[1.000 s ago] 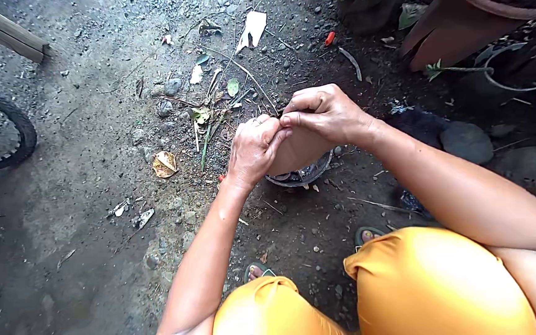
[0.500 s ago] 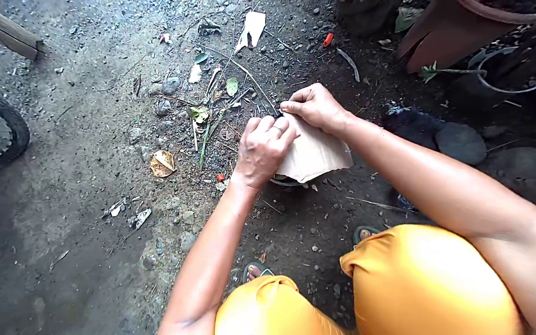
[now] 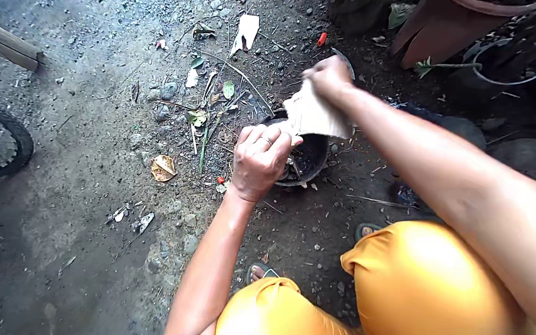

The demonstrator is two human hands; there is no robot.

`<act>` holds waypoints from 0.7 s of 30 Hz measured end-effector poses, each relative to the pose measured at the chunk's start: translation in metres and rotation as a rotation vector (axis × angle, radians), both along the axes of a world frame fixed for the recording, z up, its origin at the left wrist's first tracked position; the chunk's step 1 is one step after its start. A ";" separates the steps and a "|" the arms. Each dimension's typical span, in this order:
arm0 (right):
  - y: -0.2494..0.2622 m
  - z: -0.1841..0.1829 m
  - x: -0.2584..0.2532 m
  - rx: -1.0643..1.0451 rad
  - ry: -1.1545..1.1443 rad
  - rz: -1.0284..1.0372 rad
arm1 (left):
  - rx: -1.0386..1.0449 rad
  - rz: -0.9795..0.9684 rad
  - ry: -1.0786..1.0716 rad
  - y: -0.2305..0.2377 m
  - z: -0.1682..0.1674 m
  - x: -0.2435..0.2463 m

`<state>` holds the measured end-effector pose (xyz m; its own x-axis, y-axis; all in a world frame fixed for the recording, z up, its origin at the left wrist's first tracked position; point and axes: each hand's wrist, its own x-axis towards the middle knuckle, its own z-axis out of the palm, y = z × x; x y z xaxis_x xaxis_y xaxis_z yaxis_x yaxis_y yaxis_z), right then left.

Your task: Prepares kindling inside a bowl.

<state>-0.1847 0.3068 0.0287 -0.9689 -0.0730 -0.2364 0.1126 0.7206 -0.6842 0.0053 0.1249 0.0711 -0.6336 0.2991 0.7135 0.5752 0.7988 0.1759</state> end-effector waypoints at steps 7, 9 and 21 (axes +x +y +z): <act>0.098 -0.030 -0.025 -0.326 0.025 -0.642 | 0.321 0.410 -0.468 -0.054 0.018 -0.005; 0.081 -0.026 -0.010 -0.553 -0.014 -0.710 | 0.468 0.446 -0.768 -0.047 -0.004 -0.011; 0.042 -0.027 0.016 -0.926 -0.163 -0.623 | 0.488 0.416 -1.254 -0.041 -0.076 -0.031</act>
<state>-0.1685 0.3484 0.0017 -0.8602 0.1994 -0.4693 0.4124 -0.2693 -0.8703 -0.0261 0.0840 -0.0053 -0.8965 -0.1746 -0.4072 -0.4279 0.5801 0.6931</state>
